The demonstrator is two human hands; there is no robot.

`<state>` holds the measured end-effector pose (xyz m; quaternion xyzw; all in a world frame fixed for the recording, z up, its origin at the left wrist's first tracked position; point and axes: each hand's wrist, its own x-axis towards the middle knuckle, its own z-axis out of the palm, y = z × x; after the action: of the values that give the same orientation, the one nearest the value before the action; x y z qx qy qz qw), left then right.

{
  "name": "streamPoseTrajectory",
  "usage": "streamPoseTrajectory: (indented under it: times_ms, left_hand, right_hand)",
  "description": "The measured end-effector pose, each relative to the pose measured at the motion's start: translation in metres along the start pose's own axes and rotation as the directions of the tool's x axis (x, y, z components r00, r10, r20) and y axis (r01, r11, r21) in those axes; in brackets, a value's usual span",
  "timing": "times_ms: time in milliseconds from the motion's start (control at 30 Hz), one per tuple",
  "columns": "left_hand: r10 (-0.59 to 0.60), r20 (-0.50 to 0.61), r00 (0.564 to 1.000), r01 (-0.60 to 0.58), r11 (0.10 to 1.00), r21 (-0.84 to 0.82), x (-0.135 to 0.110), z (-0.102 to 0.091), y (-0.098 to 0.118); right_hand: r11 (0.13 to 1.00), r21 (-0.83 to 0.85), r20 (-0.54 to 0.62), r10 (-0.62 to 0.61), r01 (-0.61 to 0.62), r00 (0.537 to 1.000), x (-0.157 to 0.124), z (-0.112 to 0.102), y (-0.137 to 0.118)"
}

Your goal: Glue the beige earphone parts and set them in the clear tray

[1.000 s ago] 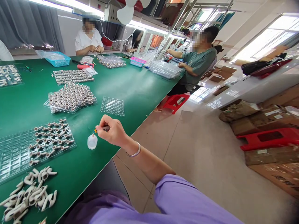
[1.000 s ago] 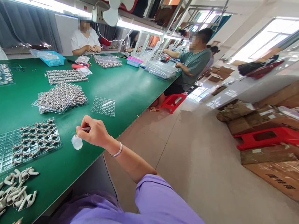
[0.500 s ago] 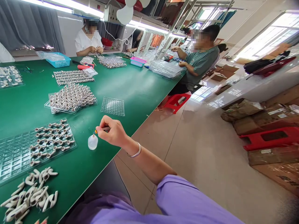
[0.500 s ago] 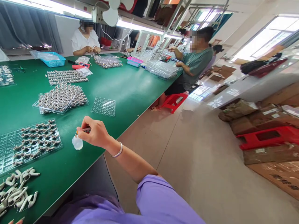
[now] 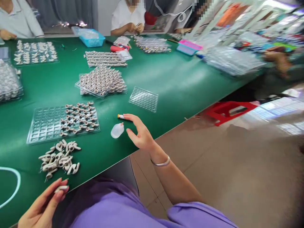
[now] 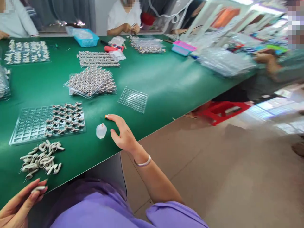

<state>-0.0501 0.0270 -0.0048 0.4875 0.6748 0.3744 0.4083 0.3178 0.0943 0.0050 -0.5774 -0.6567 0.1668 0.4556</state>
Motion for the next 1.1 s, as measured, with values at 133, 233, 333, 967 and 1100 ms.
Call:
streamPoseTrajectory:
  times_ms: [133, 233, 333, 967, 1100]
  left_hand:
    - [-0.118, 0.043, 0.992, 0.121, 0.989, -0.085, -0.007, -0.001, 0.011]
    - [-0.13, 0.024, 0.991, 0.132, 0.977, -0.166, -0.011, 0.0, 0.011]
    - [-0.144, -0.002, 0.99, 0.14, 0.967, -0.212, -0.015, 0.003, 0.013]
    - [-0.113, -0.154, 0.981, 0.1, 0.991, -0.09, -0.024, 0.021, 0.03]
    - [-0.096, -0.167, 0.981, 0.087, 0.994, -0.06, -0.025, 0.023, 0.032]
  right_hand:
    - [0.967, 0.205, 0.118, 0.126, -0.148, 0.985, -0.019, 0.019, -0.007]
    - [0.942, 0.215, 0.086, 0.245, -0.258, 0.966, -0.024, 0.032, -0.01]
    - [0.881, 0.375, 0.099, 0.273, -0.29, 0.957, -0.031, 0.037, -0.018]
    - [0.927, 0.376, 0.183, -0.062, -0.011, 0.981, -0.09, 0.069, -0.082]
    - [0.917, 0.365, 0.117, -0.214, 0.159, 0.97, -0.091, 0.076, -0.082]
